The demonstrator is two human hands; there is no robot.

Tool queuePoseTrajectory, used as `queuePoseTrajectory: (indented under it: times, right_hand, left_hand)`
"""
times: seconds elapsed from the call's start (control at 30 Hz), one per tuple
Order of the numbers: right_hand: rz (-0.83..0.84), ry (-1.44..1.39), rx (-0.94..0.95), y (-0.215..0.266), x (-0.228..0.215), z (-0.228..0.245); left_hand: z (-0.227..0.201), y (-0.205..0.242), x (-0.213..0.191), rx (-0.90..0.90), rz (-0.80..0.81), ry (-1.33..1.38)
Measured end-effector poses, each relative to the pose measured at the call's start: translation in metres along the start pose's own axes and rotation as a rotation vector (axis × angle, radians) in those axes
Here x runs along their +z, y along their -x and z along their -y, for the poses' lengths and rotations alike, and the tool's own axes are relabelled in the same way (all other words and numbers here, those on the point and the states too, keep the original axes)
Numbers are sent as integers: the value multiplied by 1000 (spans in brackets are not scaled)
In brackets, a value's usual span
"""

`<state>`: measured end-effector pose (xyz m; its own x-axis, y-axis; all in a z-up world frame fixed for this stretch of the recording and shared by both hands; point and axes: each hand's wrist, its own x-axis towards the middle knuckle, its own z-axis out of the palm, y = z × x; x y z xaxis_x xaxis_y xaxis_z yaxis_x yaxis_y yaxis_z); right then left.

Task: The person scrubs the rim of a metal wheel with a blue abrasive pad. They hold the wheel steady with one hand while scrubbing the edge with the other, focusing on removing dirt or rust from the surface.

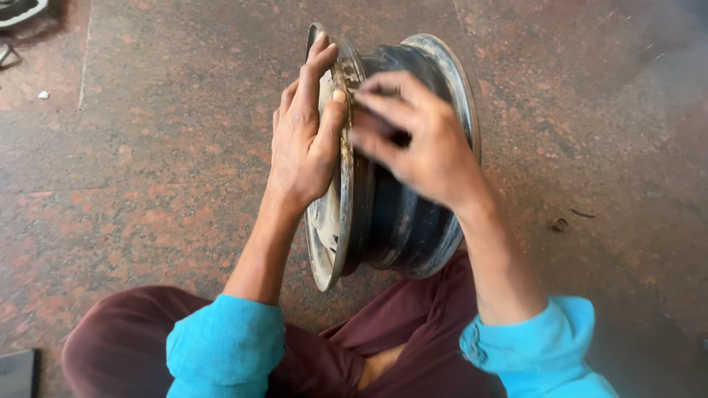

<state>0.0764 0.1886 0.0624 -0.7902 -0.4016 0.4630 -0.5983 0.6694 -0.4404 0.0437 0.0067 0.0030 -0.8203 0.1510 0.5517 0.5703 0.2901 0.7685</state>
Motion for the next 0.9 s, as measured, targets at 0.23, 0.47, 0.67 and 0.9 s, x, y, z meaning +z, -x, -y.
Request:
queuePoseTrajectory:
  times: [0.23,0.47,0.67,0.9]
  right_hand:
    - [-99,-150,118,80,-11,33]
    - [-359,-471,381,104,0,34]
    - [-362,-448,324,103,10,30]
    - [-453,-516,390,86,6,25]
  left_hand:
    - [-6,7,7,-53,-31,68]
    - [-21,22,4,-63,5,275]
    - [-32,25,15,-166,-38,485]
    - [-45,34,22,-147,-160,208]
